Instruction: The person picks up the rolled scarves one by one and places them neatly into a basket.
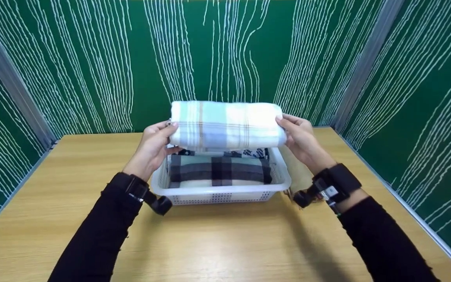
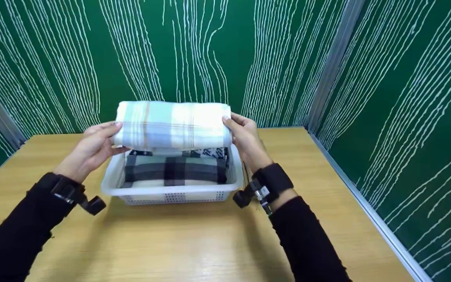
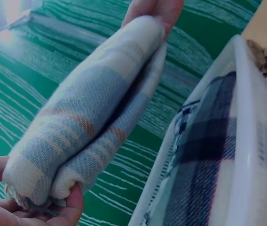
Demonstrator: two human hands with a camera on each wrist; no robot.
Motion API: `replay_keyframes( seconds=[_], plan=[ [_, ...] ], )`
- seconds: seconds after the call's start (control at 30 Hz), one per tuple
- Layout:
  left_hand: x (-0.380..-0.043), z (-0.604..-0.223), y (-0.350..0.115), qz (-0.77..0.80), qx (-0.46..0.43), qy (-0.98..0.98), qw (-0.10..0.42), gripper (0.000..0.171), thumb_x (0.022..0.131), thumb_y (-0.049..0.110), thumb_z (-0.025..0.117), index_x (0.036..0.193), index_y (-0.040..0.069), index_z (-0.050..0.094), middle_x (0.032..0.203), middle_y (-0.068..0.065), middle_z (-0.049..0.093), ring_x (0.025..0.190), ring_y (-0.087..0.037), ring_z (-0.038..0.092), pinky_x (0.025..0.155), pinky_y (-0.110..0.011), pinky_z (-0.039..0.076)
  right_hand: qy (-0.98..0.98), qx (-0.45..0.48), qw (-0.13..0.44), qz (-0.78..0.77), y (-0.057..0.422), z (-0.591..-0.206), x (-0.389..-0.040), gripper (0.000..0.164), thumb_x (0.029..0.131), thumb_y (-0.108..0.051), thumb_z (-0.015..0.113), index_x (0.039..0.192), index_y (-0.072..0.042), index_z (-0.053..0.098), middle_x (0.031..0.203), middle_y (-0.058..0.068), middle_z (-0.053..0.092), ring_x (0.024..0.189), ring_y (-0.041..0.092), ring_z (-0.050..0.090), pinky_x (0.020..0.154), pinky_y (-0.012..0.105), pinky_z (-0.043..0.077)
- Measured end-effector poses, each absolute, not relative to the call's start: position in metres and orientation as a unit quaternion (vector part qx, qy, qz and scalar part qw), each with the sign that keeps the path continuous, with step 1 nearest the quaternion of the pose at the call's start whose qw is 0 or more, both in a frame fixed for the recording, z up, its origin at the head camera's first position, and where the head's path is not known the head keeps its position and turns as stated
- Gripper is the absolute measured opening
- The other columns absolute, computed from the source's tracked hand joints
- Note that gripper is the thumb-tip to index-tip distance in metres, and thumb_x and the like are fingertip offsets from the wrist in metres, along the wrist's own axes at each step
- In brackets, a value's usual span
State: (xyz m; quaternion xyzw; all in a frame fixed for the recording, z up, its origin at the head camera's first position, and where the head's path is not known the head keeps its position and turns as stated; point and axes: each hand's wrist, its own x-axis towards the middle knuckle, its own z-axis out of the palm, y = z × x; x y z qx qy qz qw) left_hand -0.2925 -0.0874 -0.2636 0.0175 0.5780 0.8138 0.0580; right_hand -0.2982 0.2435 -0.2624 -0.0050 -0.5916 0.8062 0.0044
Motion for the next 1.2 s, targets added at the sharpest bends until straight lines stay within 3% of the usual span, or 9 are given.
replay_keyframes(
  seconds=[0.27, 0.53, 0.63, 0.83, 1.2],
  plan=[
    [-0.319, -0.288, -0.089, 0.814, -0.029, 0.578, 0.050, 0.041, 0.100, 0.013, 0.049, 0.136, -0.004, 0.044, 0.100, -0.009, 0.055, 0.087, -0.019, 0.055, 0.077, -0.034, 0.048, -0.617, -0.046, 0.003, 0.785, 0.233, -0.284, -0.327, 0.053, 0.096, -0.010, 0.055, 0.144, 0.000, 0.034, 0.140, 0.016, 0.044, 0.102, 0.017, 0.055, 0.087, 0.026, 0.050],
    [-0.335, -0.316, -0.088, 0.808, -0.060, 0.583, 0.058, 0.039, 0.099, 0.011, 0.048, 0.134, -0.005, 0.043, 0.096, -0.009, 0.054, 0.079, -0.017, 0.056, 0.070, -0.033, 0.050, -0.650, -0.055, -0.017, 0.758, 0.231, -0.311, -0.346, 0.050, 0.099, -0.009, 0.049, 0.144, 0.003, 0.032, 0.141, 0.020, 0.041, 0.098, 0.016, 0.056, 0.085, 0.027, 0.051],
    [-0.340, -0.323, -0.086, 0.808, -0.066, 0.582, 0.061, 0.038, 0.099, 0.010, 0.047, 0.134, -0.005, 0.042, 0.097, -0.009, 0.054, 0.081, -0.017, 0.056, 0.075, -0.037, 0.049, -0.657, -0.052, -0.027, 0.752, 0.232, -0.318, -0.351, 0.051, 0.100, -0.010, 0.047, 0.145, 0.004, 0.030, 0.143, 0.020, 0.039, 0.101, 0.018, 0.055, 0.086, 0.027, 0.051],
    [-0.347, -0.328, -0.083, 0.798, -0.072, 0.594, 0.068, 0.031, 0.099, 0.007, 0.047, 0.127, -0.007, 0.045, 0.104, -0.015, 0.054, 0.089, -0.023, 0.056, 0.093, -0.049, 0.045, -0.671, -0.053, -0.043, 0.738, 0.235, -0.327, -0.358, 0.051, 0.100, -0.009, 0.045, 0.146, 0.004, 0.027, 0.146, 0.020, 0.036, 0.125, 0.028, 0.044, 0.099, 0.030, 0.043],
    [-0.358, -0.325, -0.085, 0.756, -0.088, 0.644, 0.077, 0.032, 0.097, 0.003, 0.047, 0.126, -0.012, 0.046, 0.106, -0.018, 0.052, 0.088, -0.023, 0.058, 0.091, -0.042, 0.049, -0.730, -0.044, -0.087, 0.677, 0.231, -0.319, -0.371, 0.050, 0.103, -0.016, 0.039, 0.149, 0.000, 0.024, 0.148, 0.017, 0.034, 0.131, 0.027, 0.038, 0.103, 0.032, 0.038]
  ],
)
